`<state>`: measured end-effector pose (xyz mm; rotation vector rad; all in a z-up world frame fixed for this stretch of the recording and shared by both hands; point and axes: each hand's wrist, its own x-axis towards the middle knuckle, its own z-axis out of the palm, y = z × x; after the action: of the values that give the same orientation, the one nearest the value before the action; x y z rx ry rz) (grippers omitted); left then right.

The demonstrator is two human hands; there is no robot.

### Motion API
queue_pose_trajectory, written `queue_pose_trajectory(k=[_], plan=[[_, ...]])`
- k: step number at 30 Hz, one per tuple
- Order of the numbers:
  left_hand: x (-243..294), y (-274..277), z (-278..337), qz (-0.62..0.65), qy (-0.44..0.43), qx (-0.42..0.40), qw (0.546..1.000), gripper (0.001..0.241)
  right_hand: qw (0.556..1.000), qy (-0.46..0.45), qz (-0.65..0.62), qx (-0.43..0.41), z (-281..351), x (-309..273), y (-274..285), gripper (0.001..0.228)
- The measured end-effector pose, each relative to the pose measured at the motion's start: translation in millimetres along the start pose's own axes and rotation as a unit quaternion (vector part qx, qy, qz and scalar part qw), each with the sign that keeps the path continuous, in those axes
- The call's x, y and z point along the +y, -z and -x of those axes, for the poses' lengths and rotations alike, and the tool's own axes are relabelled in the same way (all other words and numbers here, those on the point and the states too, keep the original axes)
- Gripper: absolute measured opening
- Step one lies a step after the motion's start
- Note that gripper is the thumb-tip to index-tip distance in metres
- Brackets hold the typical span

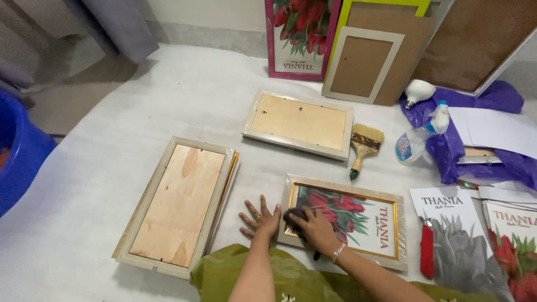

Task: Cleaning the glass surfaces of various art frames using a cleaning solution and a cloth while organizing them on the floor.

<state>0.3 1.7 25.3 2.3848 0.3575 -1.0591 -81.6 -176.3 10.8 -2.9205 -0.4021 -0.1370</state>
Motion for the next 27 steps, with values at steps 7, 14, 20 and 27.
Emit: queue_pose_trajectory(k=[7,14,20,27], plan=[[-13.1,-20.1,-33.0,-0.001,-0.01,0.038,0.999,0.082,0.983,-0.132,0.067,0.107,-73.9,38.0,-26.4,0.049],[-11.0,-17.4,-24.5,0.0,-0.013,0.037,0.999,0.084,0.992,-0.067,-0.063,-0.081,31.3,-2.5,18.2,0.059],[-12.3,-20.2,-33.8,-0.007,-0.011,0.04,0.999,0.086,0.999,-0.045,0.004,-0.016,53.6,29.8,11.7,0.049],[-14.7,-23.1,-40.9,-0.013,-0.01,0.045,0.999,0.085,0.984,-0.134,0.075,0.085,-20.2,88.1,-8.0,0.053]])
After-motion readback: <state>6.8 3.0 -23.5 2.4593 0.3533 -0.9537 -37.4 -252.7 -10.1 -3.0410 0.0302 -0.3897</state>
